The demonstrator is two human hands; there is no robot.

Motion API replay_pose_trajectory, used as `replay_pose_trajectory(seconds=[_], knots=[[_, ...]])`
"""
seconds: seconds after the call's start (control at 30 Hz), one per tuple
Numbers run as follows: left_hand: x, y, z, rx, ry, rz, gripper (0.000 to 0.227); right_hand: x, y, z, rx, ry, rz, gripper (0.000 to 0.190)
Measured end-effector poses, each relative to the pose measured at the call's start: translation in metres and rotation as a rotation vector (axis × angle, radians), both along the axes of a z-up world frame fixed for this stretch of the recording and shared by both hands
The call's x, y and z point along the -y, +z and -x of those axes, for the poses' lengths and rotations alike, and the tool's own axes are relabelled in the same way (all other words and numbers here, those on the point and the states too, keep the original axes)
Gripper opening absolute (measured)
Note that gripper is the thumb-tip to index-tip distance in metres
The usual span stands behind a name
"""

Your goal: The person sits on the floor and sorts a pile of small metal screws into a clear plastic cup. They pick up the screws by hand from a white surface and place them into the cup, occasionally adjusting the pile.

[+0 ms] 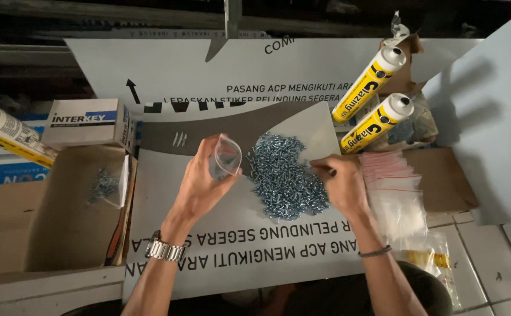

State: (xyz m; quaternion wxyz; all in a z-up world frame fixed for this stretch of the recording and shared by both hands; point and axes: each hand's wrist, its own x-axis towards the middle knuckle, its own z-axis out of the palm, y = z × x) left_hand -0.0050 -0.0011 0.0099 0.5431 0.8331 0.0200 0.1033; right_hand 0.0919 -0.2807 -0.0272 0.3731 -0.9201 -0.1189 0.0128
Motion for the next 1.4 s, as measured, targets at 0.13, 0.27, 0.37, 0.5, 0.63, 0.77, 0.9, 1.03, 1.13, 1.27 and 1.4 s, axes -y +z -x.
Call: replay_pose_trajectory(seconds=[0.13, 0.27, 0.37, 0.5, 0.63, 0.77, 0.9, 1.03, 1.13, 1.27, 1.4], knots=[[0.0, 0.002, 0.0, 0.012, -0.002, 0.007, 0.066, 0.004, -0.005, -0.007, 0.027, -0.012, -0.048, 0.014], [-0.002, 0.006, 0.001, 0.018, -0.011, 0.013, 0.065, -0.003, 0.016, 0.004, -0.087, -0.08, -0.223, 0.017], [-0.003, 0.002, 0.001, 0.011, -0.004, 0.015, 0.065, -0.007, 0.027, 0.01, -0.198, -0.12, -0.381, 0.018], [-0.004, 0.004, 0.001, 0.023, -0.007, 0.013, 0.065, -0.009, 0.026, 0.011, -0.214, -0.146, -0.336, 0.016], [-0.005, 0.007, 0.003, 0.012, 0.006, 0.028, 0.065, 0.001, 0.005, -0.003, -0.104, -0.082, -0.106, 0.018], [-0.004, 0.006, 0.002, 0.021, -0.011, 0.021, 0.064, -0.008, 0.006, -0.007, 0.0, 0.106, 0.086, 0.023], [-0.004, 0.011, 0.005, 0.002, -0.009, 0.028, 0.065, -0.016, -0.004, -0.015, 0.085, 0.237, 0.137, 0.019], [-0.006, 0.004, 0.003, 0.014, -0.003, 0.021, 0.065, 0.0, -0.025, -0.03, 0.118, 0.268, 0.262, 0.015], [-0.006, 0.006, 0.003, 0.011, -0.007, 0.041, 0.062, -0.002, -0.016, -0.024, 0.104, 0.229, 0.375, 0.015], [-0.005, 0.007, 0.003, -0.009, -0.005, 0.041, 0.062, 0.012, -0.031, -0.034, 0.15, 0.246, 0.431, 0.015], [-0.008, 0.002, 0.002, -0.003, 0.012, 0.007, 0.063, -0.001, -0.021, -0.032, 0.204, 0.184, 0.292, 0.005]])
